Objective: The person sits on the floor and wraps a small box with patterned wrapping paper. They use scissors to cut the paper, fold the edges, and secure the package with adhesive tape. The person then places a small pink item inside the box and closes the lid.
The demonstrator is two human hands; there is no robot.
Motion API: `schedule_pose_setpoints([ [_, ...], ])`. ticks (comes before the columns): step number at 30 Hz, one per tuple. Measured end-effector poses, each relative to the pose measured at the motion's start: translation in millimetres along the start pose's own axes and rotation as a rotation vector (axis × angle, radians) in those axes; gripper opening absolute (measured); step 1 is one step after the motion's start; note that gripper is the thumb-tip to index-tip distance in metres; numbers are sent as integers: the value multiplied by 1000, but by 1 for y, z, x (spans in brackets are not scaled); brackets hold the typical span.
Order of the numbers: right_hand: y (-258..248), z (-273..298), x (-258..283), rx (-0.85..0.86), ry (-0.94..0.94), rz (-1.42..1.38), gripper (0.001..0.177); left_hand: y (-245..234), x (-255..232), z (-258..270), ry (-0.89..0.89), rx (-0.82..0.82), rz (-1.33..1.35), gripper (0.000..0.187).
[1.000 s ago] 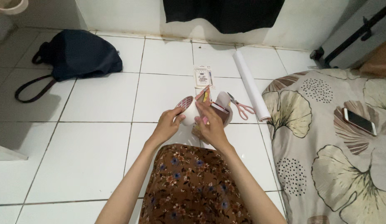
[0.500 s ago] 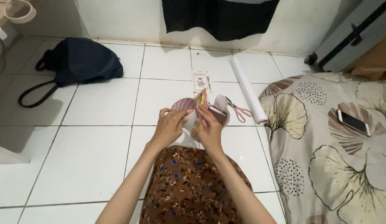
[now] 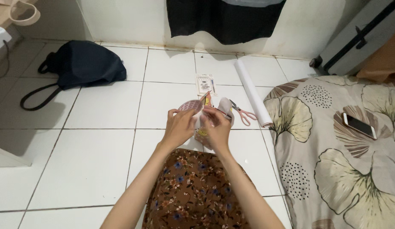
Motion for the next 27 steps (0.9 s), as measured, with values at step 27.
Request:
schedule_pose_setpoints([
  [27, 11, -11, 24, 175, -38, -25, 12, 32, 35, -3, -516, -166, 783, 23],
])
Point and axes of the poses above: each hand's wrist, its own z-axis away from the middle knuckle, its own y-axis out of the palm, x = y × z, the point moved 5 cm from there along -z, towards the middle knuckle, and after that the axes turned 4 degrees about y, right-handed, at the moved point
